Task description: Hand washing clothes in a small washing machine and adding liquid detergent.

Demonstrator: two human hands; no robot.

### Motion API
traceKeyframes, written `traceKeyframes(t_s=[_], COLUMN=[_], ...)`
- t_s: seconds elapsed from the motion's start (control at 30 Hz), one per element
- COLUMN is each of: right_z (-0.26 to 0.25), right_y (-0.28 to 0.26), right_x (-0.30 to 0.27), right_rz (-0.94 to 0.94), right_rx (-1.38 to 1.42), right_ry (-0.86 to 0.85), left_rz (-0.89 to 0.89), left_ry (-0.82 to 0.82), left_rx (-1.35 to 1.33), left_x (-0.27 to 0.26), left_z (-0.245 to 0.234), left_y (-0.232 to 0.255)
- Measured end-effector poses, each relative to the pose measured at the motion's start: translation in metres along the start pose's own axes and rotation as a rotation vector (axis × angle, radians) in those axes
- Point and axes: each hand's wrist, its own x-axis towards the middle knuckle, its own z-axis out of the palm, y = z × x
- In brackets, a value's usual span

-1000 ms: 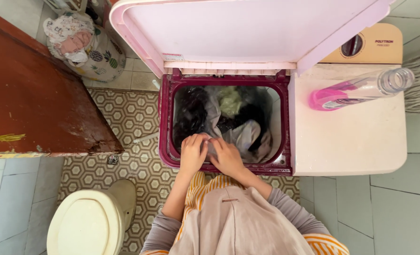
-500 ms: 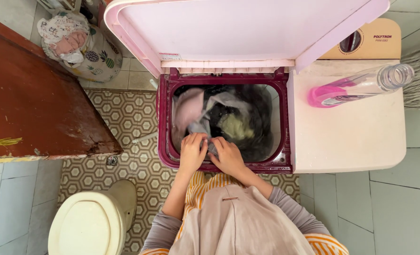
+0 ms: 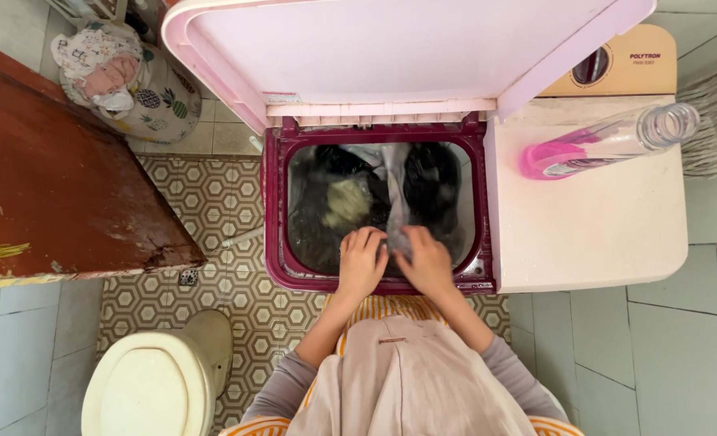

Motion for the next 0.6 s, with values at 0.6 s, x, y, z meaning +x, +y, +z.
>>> traceKeyframes(t_s=[0.6], right_z=[-0.013], right_y=[0.016], right_x=[-0.017], right_rz=[0.097], right_rx=[-0.029], right_ry=[-0.018], left_rz=[-0.041], left_ry=[-0.073], left_rx=[0.019], left_x=[-0.007], left_z=[0.009], left_y=[-0.008])
